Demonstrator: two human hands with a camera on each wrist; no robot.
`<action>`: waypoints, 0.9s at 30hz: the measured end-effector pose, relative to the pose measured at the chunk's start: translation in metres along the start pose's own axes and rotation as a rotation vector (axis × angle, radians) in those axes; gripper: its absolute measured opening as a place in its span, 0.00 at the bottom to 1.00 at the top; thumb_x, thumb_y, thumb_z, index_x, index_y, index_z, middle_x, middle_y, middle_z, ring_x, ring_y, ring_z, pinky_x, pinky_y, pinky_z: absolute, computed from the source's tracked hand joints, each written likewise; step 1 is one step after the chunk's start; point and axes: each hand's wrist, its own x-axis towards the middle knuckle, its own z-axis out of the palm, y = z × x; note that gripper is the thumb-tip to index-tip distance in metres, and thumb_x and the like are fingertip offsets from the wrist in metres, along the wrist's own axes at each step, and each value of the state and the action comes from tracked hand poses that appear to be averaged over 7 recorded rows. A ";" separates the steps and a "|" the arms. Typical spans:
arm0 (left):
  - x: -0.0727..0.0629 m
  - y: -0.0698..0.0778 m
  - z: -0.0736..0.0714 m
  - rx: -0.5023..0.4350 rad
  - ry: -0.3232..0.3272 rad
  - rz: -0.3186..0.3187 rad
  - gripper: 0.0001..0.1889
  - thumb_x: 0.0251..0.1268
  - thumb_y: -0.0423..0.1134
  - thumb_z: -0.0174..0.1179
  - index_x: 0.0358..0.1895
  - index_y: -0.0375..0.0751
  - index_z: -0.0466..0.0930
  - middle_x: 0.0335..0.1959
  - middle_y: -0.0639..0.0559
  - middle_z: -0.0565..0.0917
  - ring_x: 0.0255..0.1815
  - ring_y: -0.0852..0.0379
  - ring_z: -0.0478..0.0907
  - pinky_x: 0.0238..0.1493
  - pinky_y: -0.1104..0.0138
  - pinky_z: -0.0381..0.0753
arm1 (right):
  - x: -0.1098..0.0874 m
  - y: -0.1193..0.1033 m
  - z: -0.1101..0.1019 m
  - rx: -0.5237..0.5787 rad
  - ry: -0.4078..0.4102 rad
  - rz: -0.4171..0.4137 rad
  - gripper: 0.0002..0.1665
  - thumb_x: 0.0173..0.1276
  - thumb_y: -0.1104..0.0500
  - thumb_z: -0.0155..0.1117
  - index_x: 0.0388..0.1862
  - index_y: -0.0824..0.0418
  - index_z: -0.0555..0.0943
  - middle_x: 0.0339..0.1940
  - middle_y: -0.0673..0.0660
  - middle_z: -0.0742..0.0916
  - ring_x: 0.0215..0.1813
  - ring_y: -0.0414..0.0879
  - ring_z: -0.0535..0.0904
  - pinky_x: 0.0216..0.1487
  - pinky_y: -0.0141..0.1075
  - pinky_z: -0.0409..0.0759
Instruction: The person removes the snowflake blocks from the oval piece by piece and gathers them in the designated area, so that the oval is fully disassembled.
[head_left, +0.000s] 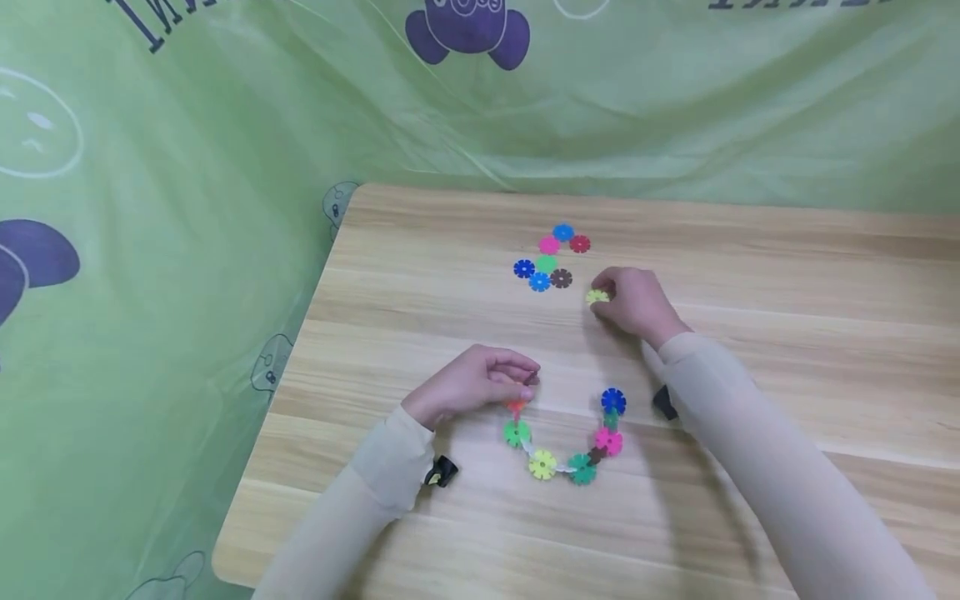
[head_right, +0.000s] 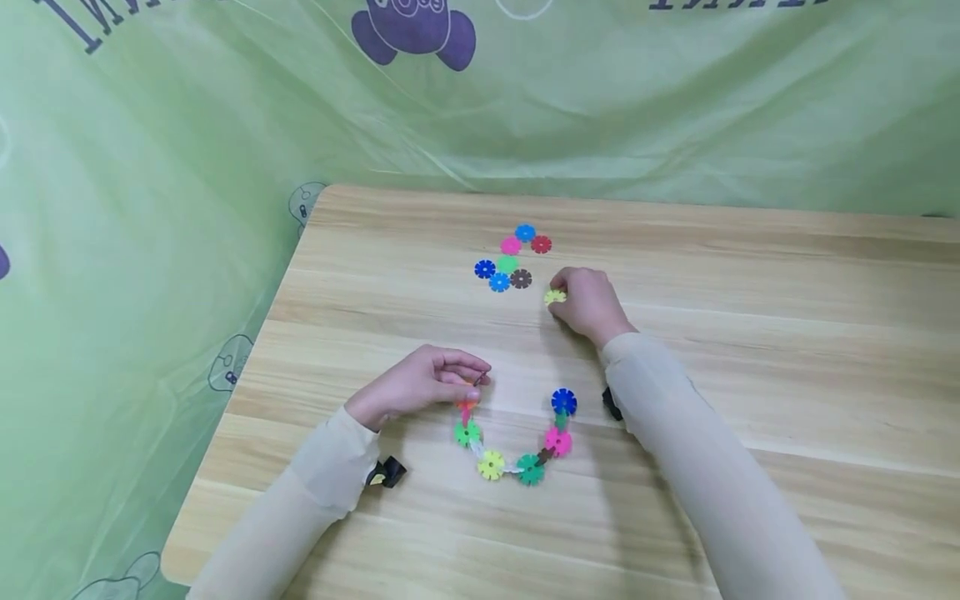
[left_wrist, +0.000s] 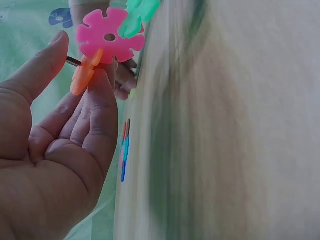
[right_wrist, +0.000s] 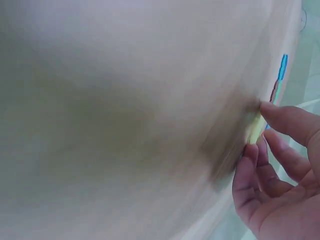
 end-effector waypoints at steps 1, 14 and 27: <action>0.001 0.001 0.000 0.008 -0.001 0.000 0.21 0.61 0.40 0.70 0.58 0.46 0.81 0.50 0.55 0.87 0.49 0.61 0.85 0.58 0.65 0.81 | -0.005 0.001 0.000 -0.003 -0.006 -0.006 0.24 0.64 0.63 0.67 0.58 0.71 0.77 0.50 0.69 0.83 0.52 0.61 0.77 0.59 0.53 0.77; 0.009 0.004 0.005 0.038 0.021 0.029 0.20 0.62 0.41 0.69 0.57 0.45 0.82 0.51 0.54 0.87 0.50 0.61 0.84 0.57 0.66 0.81 | -0.061 0.014 0.016 0.006 0.003 -0.080 0.15 0.67 0.63 0.66 0.52 0.62 0.85 0.47 0.64 0.88 0.40 0.52 0.78 0.46 0.44 0.78; 0.013 0.008 0.007 0.056 0.016 0.025 0.20 0.63 0.40 0.68 0.58 0.44 0.82 0.48 0.53 0.88 0.53 0.60 0.84 0.60 0.65 0.80 | -0.092 0.005 0.018 0.326 -0.031 0.006 0.14 0.66 0.56 0.70 0.48 0.58 0.86 0.46 0.57 0.89 0.47 0.49 0.86 0.51 0.44 0.85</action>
